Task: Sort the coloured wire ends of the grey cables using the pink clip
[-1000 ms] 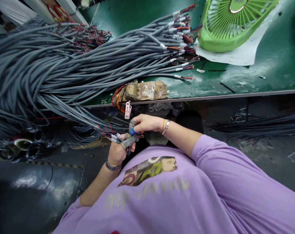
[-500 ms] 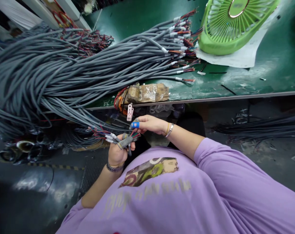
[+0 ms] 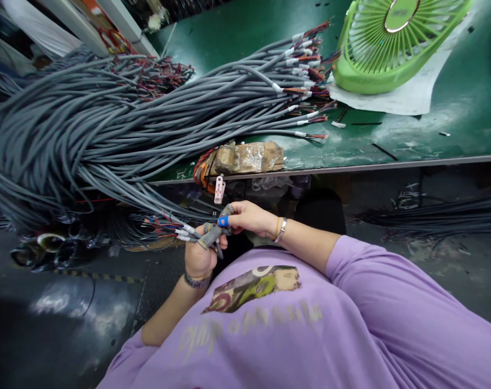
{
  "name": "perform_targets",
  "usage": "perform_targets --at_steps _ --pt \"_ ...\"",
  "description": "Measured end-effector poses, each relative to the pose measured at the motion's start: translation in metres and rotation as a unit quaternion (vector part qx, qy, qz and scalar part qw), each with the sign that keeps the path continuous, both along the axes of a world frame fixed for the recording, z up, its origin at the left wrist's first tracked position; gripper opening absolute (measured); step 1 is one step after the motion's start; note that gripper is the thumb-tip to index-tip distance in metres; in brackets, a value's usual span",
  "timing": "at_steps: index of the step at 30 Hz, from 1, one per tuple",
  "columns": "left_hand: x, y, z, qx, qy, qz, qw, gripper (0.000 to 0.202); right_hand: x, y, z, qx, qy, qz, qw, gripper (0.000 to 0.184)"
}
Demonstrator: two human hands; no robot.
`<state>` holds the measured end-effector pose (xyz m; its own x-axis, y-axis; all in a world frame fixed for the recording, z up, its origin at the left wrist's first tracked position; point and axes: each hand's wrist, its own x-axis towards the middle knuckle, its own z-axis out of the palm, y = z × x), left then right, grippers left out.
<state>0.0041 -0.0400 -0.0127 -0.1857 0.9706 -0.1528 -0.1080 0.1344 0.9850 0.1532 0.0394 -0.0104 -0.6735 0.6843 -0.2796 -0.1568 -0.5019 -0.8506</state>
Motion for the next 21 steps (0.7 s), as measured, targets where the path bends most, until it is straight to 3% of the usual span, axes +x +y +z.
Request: perform_targets --at_steps 13,21 --pt "0.003 -0.003 -0.004 0.013 0.011 0.053 0.998 0.029 -0.007 -0.012 -0.004 -0.019 0.004 -0.062 0.998 0.038" --pt "-0.001 -0.003 0.002 0.017 -0.026 0.011 0.999 0.033 0.002 -0.001 -0.003 -0.064 0.042 -0.027 0.997 0.035"
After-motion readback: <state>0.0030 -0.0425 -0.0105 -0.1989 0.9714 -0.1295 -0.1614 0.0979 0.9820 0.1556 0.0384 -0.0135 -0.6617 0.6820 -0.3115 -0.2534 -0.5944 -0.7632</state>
